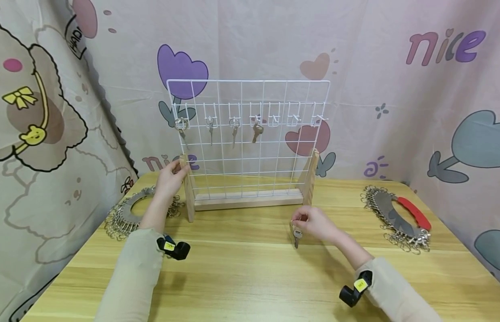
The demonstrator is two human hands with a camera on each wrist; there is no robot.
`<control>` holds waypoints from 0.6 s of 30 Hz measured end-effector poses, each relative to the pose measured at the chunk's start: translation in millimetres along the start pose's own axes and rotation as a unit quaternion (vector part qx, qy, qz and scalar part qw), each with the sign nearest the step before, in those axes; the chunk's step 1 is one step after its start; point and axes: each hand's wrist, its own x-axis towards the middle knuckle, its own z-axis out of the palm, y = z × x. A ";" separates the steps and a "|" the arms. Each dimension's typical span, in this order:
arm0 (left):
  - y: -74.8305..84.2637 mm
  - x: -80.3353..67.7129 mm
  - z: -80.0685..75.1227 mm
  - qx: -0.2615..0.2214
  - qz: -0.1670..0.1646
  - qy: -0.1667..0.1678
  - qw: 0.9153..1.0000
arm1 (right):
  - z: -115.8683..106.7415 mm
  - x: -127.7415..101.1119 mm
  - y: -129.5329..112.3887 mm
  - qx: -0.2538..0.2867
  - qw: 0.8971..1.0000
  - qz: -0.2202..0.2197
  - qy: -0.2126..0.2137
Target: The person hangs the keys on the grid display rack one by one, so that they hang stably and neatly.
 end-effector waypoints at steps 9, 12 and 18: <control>0.7 -0.3 0.4 0.000 -0.004 -0.003 1.000 | -21.1 17.4 -15.7 -0.003 0.999 -0.005 0.033; 0.2 0.1 0.2 0.002 -0.004 -0.001 1.000 | -29.5 23.5 -22.8 -0.008 0.999 0.005 0.047; -0.4 1.0 0.5 0.007 -0.001 0.001 1.000 | -50.5 36.7 -38.0 -0.016 0.997 -0.002 0.074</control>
